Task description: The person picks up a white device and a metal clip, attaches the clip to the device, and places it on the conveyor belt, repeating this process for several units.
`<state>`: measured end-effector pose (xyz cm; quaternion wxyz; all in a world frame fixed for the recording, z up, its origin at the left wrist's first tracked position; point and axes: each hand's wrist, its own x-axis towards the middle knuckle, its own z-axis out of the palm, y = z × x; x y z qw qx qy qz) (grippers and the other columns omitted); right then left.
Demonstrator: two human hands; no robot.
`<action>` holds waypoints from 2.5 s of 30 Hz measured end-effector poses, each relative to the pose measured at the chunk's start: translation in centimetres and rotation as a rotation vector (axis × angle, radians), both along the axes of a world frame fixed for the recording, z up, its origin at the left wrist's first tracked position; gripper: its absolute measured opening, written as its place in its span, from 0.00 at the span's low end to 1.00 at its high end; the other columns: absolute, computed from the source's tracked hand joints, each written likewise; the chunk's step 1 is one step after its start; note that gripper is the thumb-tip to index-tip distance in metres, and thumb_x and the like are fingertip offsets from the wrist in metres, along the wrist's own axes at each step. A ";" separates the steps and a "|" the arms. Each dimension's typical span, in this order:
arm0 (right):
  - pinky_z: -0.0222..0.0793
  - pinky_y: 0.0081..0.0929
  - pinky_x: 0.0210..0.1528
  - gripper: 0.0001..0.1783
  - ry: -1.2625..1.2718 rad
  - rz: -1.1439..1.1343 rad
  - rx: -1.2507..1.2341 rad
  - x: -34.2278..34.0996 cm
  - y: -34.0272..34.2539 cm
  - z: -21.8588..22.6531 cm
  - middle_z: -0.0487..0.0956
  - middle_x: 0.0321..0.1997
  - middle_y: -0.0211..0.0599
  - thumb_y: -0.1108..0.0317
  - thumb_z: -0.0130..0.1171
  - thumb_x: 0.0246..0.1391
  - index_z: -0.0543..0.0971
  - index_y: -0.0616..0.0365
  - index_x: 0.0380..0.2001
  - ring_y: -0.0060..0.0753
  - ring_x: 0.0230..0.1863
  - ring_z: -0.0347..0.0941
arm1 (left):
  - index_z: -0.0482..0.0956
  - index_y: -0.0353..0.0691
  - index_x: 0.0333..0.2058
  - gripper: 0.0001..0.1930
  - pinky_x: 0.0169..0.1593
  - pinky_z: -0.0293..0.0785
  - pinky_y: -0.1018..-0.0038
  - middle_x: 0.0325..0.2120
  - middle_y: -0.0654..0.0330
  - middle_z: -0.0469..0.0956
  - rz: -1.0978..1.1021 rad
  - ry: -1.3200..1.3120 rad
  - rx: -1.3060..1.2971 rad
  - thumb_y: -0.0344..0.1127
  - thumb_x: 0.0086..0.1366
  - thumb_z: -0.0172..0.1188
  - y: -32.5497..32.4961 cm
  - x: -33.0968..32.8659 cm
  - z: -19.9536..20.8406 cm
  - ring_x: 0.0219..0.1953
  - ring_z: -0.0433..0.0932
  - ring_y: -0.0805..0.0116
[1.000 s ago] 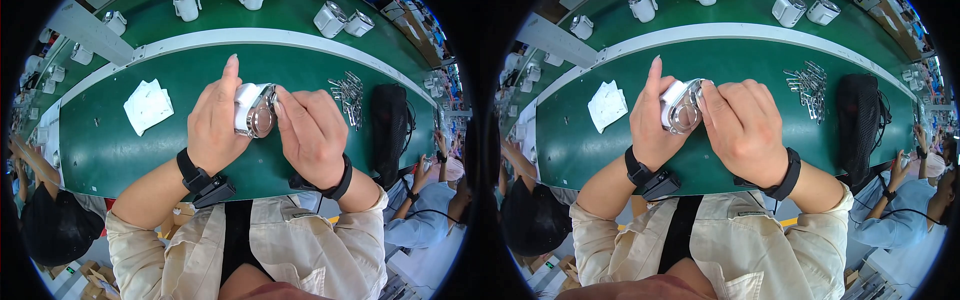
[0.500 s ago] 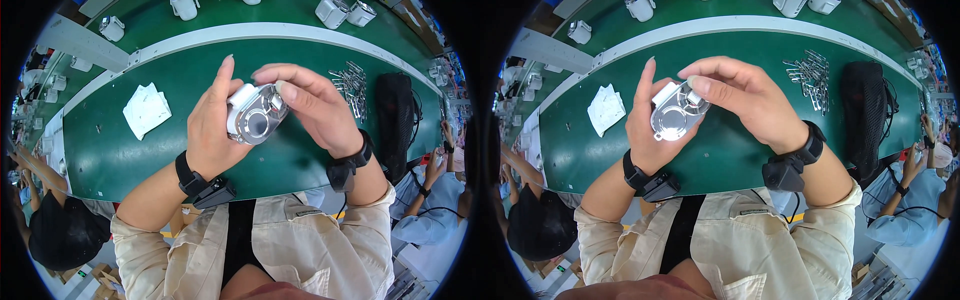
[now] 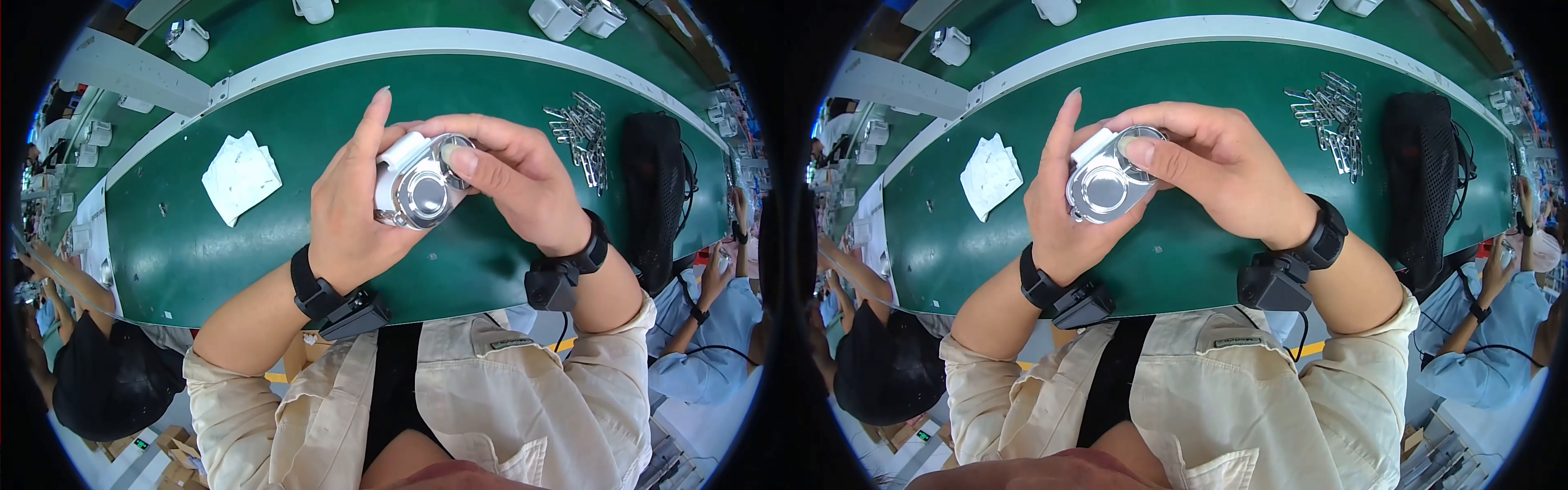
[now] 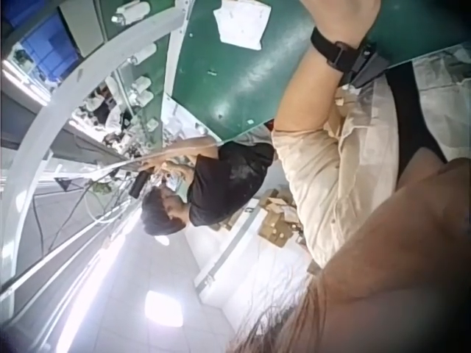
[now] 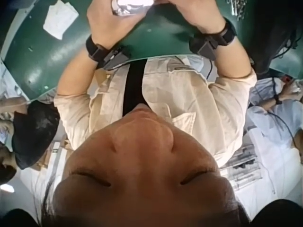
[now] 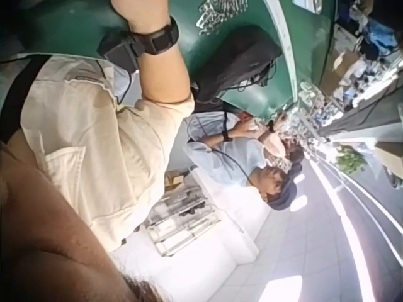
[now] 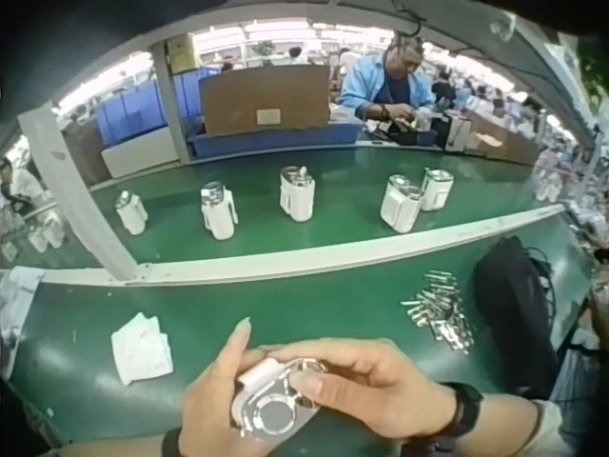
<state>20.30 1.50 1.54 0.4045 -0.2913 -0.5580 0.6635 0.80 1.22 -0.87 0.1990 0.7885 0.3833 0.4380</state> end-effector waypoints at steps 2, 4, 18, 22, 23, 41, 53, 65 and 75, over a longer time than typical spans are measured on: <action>0.73 0.27 0.53 0.20 0.018 -0.003 -0.020 -0.1 0.0 0.1 0.75 0.56 0.43 0.66 0.48 0.66 0.70 0.65 0.57 0.30 0.52 0.75 | 0.52 0.34 0.66 0.51 0.46 0.77 0.74 0.47 0.51 0.78 0.001 0.007 -0.006 0.28 0.46 0.74 0.0 0.0 0.1 0.44 0.80 0.64; 0.73 0.27 0.53 0.20 0.028 -0.003 -0.032 -0.1 0.2 0.1 0.75 0.56 0.43 0.66 0.48 0.66 0.70 0.65 0.57 0.30 0.52 0.75 | 0.52 0.35 0.66 0.51 0.47 0.76 0.74 0.47 0.51 0.77 -0.015 -0.040 -0.044 0.28 0.46 0.74 0.0 -0.2 -0.1 0.44 0.80 0.65; 0.71 0.28 0.52 0.11 -0.089 -0.045 0.345 2.3 1.6 0.3 0.75 0.52 0.47 0.80 0.62 0.51 0.81 0.63 0.40 0.34 0.49 0.75 | 0.52 0.36 0.66 0.53 0.48 0.76 0.74 0.46 0.50 0.76 -0.066 -0.106 -0.166 0.30 0.44 0.76 0.0 0.2 -0.3 0.45 0.80 0.67; 0.72 0.27 0.50 0.10 -0.098 -0.021 0.345 2.7 1.9 0.2 0.76 0.50 0.45 0.80 0.62 0.51 0.80 0.62 0.38 0.32 0.48 0.74 | 0.52 0.35 0.66 0.53 0.46 0.77 0.74 0.45 0.50 0.77 -0.070 -0.055 -0.097 0.32 0.44 0.76 0.2 0.5 -0.5 0.42 0.81 0.66; 0.72 0.27 0.50 0.10 -0.094 -0.008 0.341 2.7 1.9 0.3 0.76 0.49 0.44 0.81 0.62 0.50 0.80 0.62 0.38 0.31 0.48 0.74 | 0.52 0.35 0.66 0.53 0.46 0.77 0.74 0.45 0.50 0.77 -0.062 -0.038 -0.088 0.32 0.44 0.76 0.2 0.6 -0.5 0.42 0.81 0.65; 0.70 0.32 0.54 0.20 0.193 0.073 -0.268 2.3 1.7 -1.3 0.73 0.56 0.41 0.71 0.61 0.54 0.73 0.60 0.51 0.34 0.55 0.71 | 0.51 0.33 0.66 0.53 0.45 0.77 0.74 0.43 0.50 0.78 -0.027 0.063 0.039 0.31 0.44 0.76 0.6 1.4 -0.7 0.42 0.81 0.64; 0.68 0.33 0.58 0.27 0.456 0.167 -0.511 0.7 1.2 -1.0 0.68 0.62 0.43 0.60 0.52 0.63 0.65 0.61 0.61 0.34 0.59 0.69 | 0.51 0.34 0.66 0.53 0.45 0.77 0.74 0.44 0.50 0.78 -0.010 0.017 -0.066 0.33 0.46 0.76 0.9 1.7 -0.7 0.43 0.81 0.65; 0.66 0.31 0.59 0.23 0.301 0.007 -0.248 0.0 -0.4 0.2 0.74 0.55 0.39 0.61 0.49 0.65 0.70 0.62 0.58 0.32 0.57 0.71 | 0.54 0.34 0.65 0.50 0.42 0.77 0.71 0.41 0.51 0.79 0.012 -0.091 -0.046 0.31 0.45 0.75 0.4 2.4 -0.1 0.40 0.81 0.58; 0.67 0.27 0.57 0.23 0.100 -0.052 0.245 0.5 -1.0 1.1 0.73 0.57 0.40 0.62 0.46 0.67 0.68 0.64 0.60 0.29 0.56 0.70 | 0.52 0.37 0.66 0.54 0.46 0.76 0.70 0.45 0.50 0.78 -0.101 -0.160 0.047 0.35 0.44 0.78 0.1 2.4 0.9 0.43 0.80 0.61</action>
